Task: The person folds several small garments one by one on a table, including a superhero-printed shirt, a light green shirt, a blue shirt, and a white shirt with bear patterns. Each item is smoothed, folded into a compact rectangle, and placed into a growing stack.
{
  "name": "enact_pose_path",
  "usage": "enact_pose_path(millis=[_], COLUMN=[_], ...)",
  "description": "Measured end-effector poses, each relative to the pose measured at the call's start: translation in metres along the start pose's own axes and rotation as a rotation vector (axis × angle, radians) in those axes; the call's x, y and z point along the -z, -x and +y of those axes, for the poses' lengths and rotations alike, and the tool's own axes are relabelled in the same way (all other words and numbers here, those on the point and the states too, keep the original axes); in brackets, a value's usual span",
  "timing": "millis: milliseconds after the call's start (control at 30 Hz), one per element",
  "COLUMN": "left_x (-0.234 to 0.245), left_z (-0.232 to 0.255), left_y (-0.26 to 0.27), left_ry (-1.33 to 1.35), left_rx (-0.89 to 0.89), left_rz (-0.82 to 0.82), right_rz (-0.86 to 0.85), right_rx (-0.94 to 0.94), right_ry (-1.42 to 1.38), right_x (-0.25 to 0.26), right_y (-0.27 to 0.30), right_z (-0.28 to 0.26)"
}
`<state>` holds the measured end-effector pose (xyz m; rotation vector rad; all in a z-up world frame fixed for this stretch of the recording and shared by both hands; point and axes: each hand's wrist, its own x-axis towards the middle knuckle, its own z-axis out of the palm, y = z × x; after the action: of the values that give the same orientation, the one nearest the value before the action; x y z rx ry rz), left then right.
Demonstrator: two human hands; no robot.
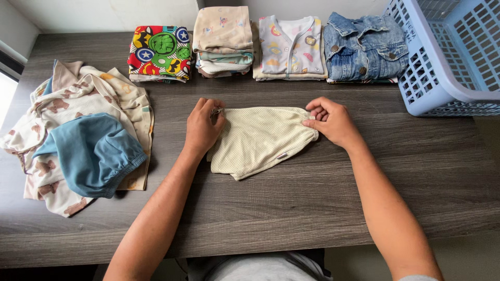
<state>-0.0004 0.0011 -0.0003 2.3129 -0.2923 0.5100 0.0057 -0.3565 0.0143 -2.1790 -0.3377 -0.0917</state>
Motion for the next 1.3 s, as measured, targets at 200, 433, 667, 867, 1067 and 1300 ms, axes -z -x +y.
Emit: enact_pose_path(millis=[200, 433, 667, 867, 1067, 1300], left_x=[-0.007, -0.017, -0.009, 0.014, 0.016, 0.028], left_z=[-0.008, -0.022, -0.008, 0.021, 0.061, 0.073], left_y=[0.001, 0.007, 0.004, 0.004, 0.005, 0.017], left_ry=[0.02, -0.249, 0.104, 0.442, 0.469, 0.447], left_rx=[0.001, -0.127, -0.069, 0.077, -0.209, -0.222], left_rz=[0.017, 0.095, 0.13, 0.24, 0.503, 0.558], right_rz=[-0.113, -0.183, -0.085, -0.076, -0.021, 0.273], right_rx=[-0.113, 0.044, 0.185, 0.14, 0.151, 0.42], right_ry=[0.065, 0.08, -0.276, -0.432, -0.553, -0.559], right_x=[0.003, 0.005, 0.007, 0.018, 0.01, 0.021], right_y=[-0.017, -0.018, 0.013, 0.033, 0.028, 0.017], right_z=[0.019, 0.024, 0.002, -0.037, -0.053, -0.049])
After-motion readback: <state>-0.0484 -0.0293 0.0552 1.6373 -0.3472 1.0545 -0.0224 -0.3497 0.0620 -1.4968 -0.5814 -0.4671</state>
